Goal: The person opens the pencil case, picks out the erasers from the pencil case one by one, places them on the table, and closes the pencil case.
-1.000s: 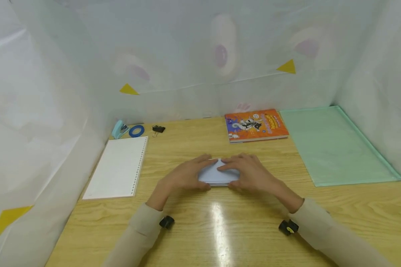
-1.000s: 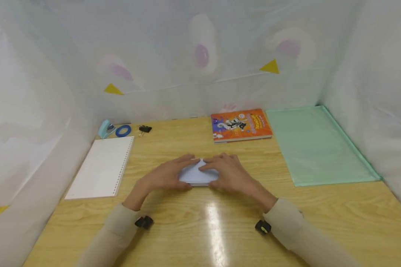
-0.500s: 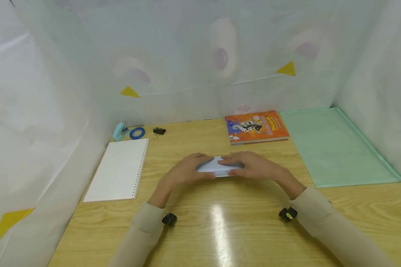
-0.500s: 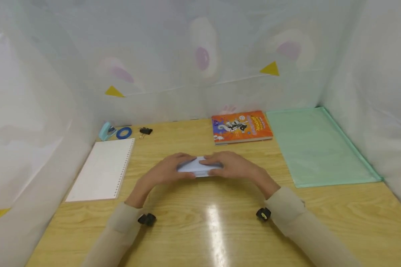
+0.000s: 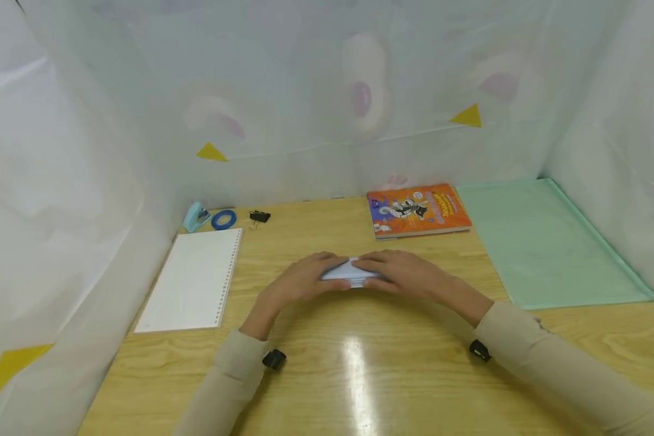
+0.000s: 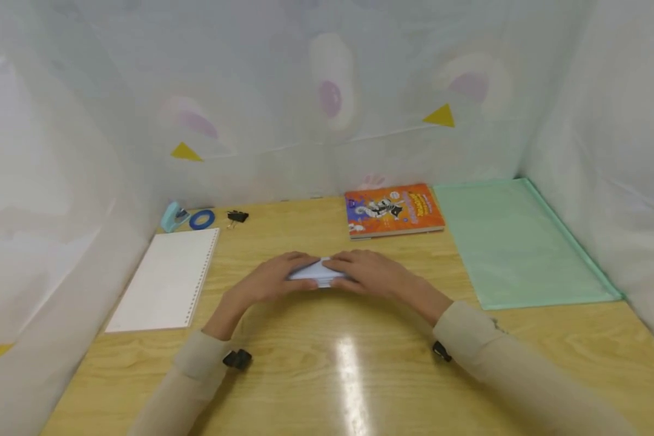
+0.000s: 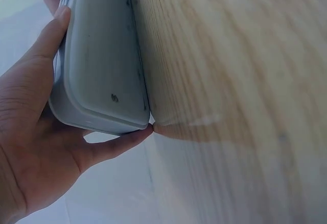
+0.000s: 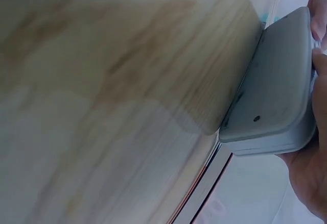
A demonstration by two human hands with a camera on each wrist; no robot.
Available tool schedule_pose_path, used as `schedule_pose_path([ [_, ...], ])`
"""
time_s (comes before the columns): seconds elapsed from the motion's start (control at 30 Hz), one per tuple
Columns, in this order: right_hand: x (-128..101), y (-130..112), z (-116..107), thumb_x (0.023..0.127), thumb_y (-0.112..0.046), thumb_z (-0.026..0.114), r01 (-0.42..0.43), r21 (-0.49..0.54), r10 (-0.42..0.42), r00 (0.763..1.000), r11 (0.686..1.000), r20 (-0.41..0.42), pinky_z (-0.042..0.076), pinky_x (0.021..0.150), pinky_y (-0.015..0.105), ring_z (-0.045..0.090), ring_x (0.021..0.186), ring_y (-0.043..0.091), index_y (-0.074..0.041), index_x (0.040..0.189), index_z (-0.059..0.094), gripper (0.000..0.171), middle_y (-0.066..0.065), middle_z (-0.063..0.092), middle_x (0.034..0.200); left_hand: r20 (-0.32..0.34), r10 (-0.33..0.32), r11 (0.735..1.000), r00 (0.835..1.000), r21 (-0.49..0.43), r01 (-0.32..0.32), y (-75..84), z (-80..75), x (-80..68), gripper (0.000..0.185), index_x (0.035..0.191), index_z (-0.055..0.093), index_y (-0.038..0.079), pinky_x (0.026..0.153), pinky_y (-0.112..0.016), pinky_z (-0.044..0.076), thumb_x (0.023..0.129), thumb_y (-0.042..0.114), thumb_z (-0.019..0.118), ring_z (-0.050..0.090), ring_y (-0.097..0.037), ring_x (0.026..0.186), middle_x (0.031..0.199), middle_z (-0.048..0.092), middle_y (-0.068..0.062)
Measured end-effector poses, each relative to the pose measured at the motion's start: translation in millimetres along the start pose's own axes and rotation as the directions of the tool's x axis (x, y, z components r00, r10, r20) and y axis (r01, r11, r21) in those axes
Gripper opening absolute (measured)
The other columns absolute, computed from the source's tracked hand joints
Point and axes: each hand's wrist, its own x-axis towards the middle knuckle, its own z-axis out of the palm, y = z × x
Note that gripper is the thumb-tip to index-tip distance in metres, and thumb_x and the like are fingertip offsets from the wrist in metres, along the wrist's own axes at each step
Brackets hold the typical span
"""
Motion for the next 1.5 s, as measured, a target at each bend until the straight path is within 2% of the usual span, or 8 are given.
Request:
schedule_pose_path([
  [0.3, 1.3, 1.0, 1.3, 0.11, -0.028, 0.054, 0.027, -0.084, -0.027, 1.0, 0.996, -0.002, 0.051, 0.099, 0.054, 0.065, 0.122, 0.036, -0.01, 0.15, 0.055, 0.044, 0.015, 0.065, 0.139, -0.004, 0.003, 1.0, 1.0, -0.014, -0.003, -2.6, 2.3, 2.2, 0.067, 0.158, 0.046, 0.017, 0.108, -0.052, 0.045, 0.105, 0.057, 0.051, 0.052, -0.033, 0.137, 0.156, 0.049, -0.012],
  [0.63, 3.3, 2.1, 4.3, 0.107, -0.022, 0.06, 0.111, -0.141, -0.119, 0.992, 0.984, -0.049, 0.053, 0.096, 0.053, 0.068, 0.116, 0.038, -0.005, 0.146, 0.058, 0.042, 0.018, 0.067, 0.134, 0.008, -0.003, 0.999, 1.0, -0.041, 0.003, -3.4, -0.9, 2.6, 0.067, 0.157, 0.046, 0.014, 0.111, -0.052, 0.042, 0.104, 0.054, 0.055, 0.05, -0.034, 0.138, 0.155, 0.049, -0.015],
  [0.77, 4.2, 0.8, 4.0, 0.109, -0.024, 0.056, 0.106, -0.139, -0.114, 0.992, 0.985, -0.048, 0.054, 0.096, 0.053, 0.068, 0.115, 0.037, -0.005, 0.145, 0.058, 0.041, 0.017, 0.068, 0.133, 0.008, -0.003, 0.998, 1.0, -0.059, 0.003, -3.2, -1.9, 2.2, 0.069, 0.157, 0.047, 0.012, 0.111, -0.05, 0.042, 0.103, 0.053, 0.06, 0.051, -0.034, 0.138, 0.154, 0.05, -0.016],
  [0.87, 4.0, 1.7, 4.1, 0.109, -0.026, 0.056, 0.071, -0.092, -0.077, 0.995, 0.993, -0.061, 0.053, 0.096, 0.051, 0.068, 0.115, 0.034, -0.007, 0.144, 0.06, 0.04, 0.014, 0.069, 0.133, 0.019, -0.002, 0.998, 1.0, -0.058, 0.003, -2.2, -2.4, 3.3, 0.072, 0.157, 0.046, 0.013, 0.111, -0.048, 0.043, 0.1, 0.053, 0.064, 0.052, -0.031, 0.137, 0.153, 0.051, -0.015],
  [1.0, -1.5, 5.6, 4.0, 0.104, -0.03, 0.065, 0.04, 0.031, -0.037, 0.996, 0.999, -0.08, 0.051, 0.101, 0.05, 0.066, 0.122, 0.033, -0.011, 0.142, 0.063, 0.043, 0.012, 0.067, 0.136, 0.036, -0.013, 1.0, 0.999, -0.022, 0.014, 0.3, -1.9, 5.4, 0.077, 0.157, 0.047, 0.013, 0.108, -0.046, 0.044, 0.096, 0.054, 0.071, 0.053, -0.029, 0.134, 0.153, 0.052, -0.014],
  [1.23, -19.5, 15.7, -7.3, 0.096, -0.038, 0.075, -0.091, 0.272, 0.063, 0.992, 0.958, 0.11, 0.039, 0.113, 0.056, 0.046, 0.144, 0.037, -0.014, 0.151, 0.056, 0.062, 0.011, 0.05, 0.157, 0.043, -0.046, 0.993, 0.998, 0.11, 0.041, 7.9, 1.4, 4.2, 0.094, 0.159, 0.044, 0.016, 0.11, -0.047, 0.044, 0.084, 0.059, 0.082, 0.05, -0.033, 0.138, 0.154, 0.05, -0.015],
  [1.3, -24.0, 17.4, -10.2, 0.094, -0.033, 0.079, -0.111, 0.286, 0.075, 0.988, 0.952, 0.133, 0.038, 0.113, 0.057, 0.045, 0.145, 0.038, -0.013, 0.151, 0.056, 0.064, 0.013, 0.048, 0.158, 0.043, -0.056, 0.987, 0.998, 0.156, 0.048, 9.7, 3.8, 4.4, 0.1, 0.16, 0.042, 0.016, 0.109, -0.048, 0.045, 0.08, 0.06, 0.084, 0.049, -0.033, 0.139, 0.154, 0.05, -0.014],
  [1.5, -33.1, 16.0, -14.4, 0.089, -0.022, 0.084, -0.064, 0.219, 0.042, 0.994, 0.974, 0.105, 0.041, 0.11, 0.058, 0.048, 0.14, 0.044, -0.003, 0.146, 0.058, 0.065, 0.022, 0.05, 0.153, 0.04, -0.084, 0.968, 0.996, 0.242, 0.071, 15.5, 9.8, 3.3, 0.108, 0.163, 0.034, 0.018, 0.108, -0.046, 0.046, 0.078, 0.058, 0.087, 0.046, -0.029, 0.141, 0.156, 0.048, -0.01],
])
